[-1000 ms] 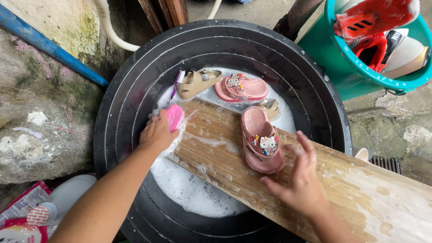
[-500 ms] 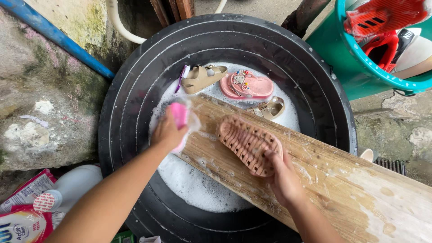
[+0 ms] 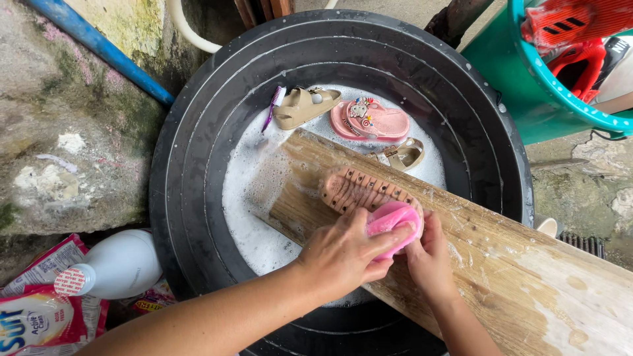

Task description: The person washes various shoes and sandals by scrubbing them with a pink brush and a toothbrush in a large basin of soapy water, using a wooden board for support.

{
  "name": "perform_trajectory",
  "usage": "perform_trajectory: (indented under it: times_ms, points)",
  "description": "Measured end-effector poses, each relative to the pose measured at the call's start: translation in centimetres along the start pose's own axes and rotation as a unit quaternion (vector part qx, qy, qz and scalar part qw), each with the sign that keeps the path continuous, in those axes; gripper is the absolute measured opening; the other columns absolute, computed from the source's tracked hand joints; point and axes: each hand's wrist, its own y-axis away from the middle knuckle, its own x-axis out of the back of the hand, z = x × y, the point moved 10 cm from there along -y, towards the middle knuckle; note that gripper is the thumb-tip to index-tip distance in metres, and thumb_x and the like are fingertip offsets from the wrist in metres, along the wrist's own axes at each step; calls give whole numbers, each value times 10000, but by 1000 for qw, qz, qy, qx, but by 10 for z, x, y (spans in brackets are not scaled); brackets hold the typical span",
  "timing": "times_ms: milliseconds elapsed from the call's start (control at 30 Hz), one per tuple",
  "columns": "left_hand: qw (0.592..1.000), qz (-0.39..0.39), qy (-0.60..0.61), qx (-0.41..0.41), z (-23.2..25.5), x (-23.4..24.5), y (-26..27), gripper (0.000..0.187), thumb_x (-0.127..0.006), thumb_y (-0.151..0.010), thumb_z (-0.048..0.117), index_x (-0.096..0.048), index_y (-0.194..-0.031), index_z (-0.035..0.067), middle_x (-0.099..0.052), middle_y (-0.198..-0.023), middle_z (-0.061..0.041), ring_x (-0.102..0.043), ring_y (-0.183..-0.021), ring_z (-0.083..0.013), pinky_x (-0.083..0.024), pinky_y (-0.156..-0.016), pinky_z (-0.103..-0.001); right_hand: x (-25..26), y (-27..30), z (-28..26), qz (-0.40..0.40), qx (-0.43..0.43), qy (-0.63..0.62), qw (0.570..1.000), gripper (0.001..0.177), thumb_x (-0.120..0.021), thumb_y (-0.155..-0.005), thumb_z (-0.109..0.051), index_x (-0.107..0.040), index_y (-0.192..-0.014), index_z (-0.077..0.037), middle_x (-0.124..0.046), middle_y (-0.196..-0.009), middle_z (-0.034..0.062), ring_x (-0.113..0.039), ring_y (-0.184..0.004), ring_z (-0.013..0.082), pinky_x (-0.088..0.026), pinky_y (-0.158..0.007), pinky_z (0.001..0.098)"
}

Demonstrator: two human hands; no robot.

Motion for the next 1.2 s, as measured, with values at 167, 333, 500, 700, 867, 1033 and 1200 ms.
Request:
perform_trajectory:
  times_ms: [167, 333, 500, 700, 867, 1033, 1200]
  points:
    - [924, -146, -15, 354, -127, 17, 14, 556, -649, -920, 368, -487, -1449, 428, -596, -1142, -130, -673, -758, -255, -634, -614, -411, -7, 8, 27, 53, -206, -3, 977, 301, -581, -974, -241, -480, -1196, -66, -690, -959, 150, -674, -692, 193, -583, -499, 324]
    - [981, -28, 14, 190, -65, 8, 15, 567, -717, -879, 358, -565, -1425, 346, -641, -1042, -177, -673, -827, -287, -592, -706, -428, -15, 6, 14, 46, -183, 4, 982, 298, -573, -968, -253, -432, -1144, -58, -681, -959, 106, -671, -707, 156, -574, -474, 309]
    - [975, -27, -20, 218, -93, 24, 5, 629, -727, -838, 382, -538, -1435, 334, -643, -1073, -188, -687, -853, -337, -577, -722, -472, -11, 6, 33, 38, -182, -11, 982, 297, -574, -994, -248, -423, -1147, -43, -635, -892, 147, -615, -588, 188, -552, -449, 335]
    - [980, -42, 6, 195, -74, 14, -1, 647, -721, -850, 421, -509, -1457, 349, -610, -1135, -217, -690, -840, -341, -582, -686, -471, -9, 7, 37, 46, -232, 3, 972, 290, -540, -986, -246, -424, -1169, -53, -676, -932, 155, -644, -572, 217, -576, -496, 332]
    - [981, -39, -15, 190, -67, 0, 0, 621, -695, -870, 391, -504, -1461, 375, -621, -1116, -171, -684, -821, -312, -586, -664, -463, -17, 2, 15, 38, -193, -6, 980, 313, -557, -981, -224, -425, -1208, -54, -666, -992, 156, -661, -630, 196, -572, -510, 332]
    - [976, 1, -26, 215, -134, 8, 10, 627, -741, -809, 383, -527, -1397, 357, -607, -1133, -199, -680, -840, -333, -582, -644, -500, -23, 2, 8, 40, -175, -13, 984, 284, -552, -988, -222, -438, -1184, -50, -678, -1021, 128, -658, -667, 158, -593, -524, 329]
    - [876, -23, -95, 473, -284, 43, 51, 402, -669, -943, 482, -581, -1304, 328, -708, -1123, -128, -681, -1009, -373, -562, -810, -519, -25, 1, 8, 28, -165, -27, 985, 277, -563, -1006, -214, -427, -1172, -39, -679, -991, 148, -641, -642, 191, -579, -520, 332]
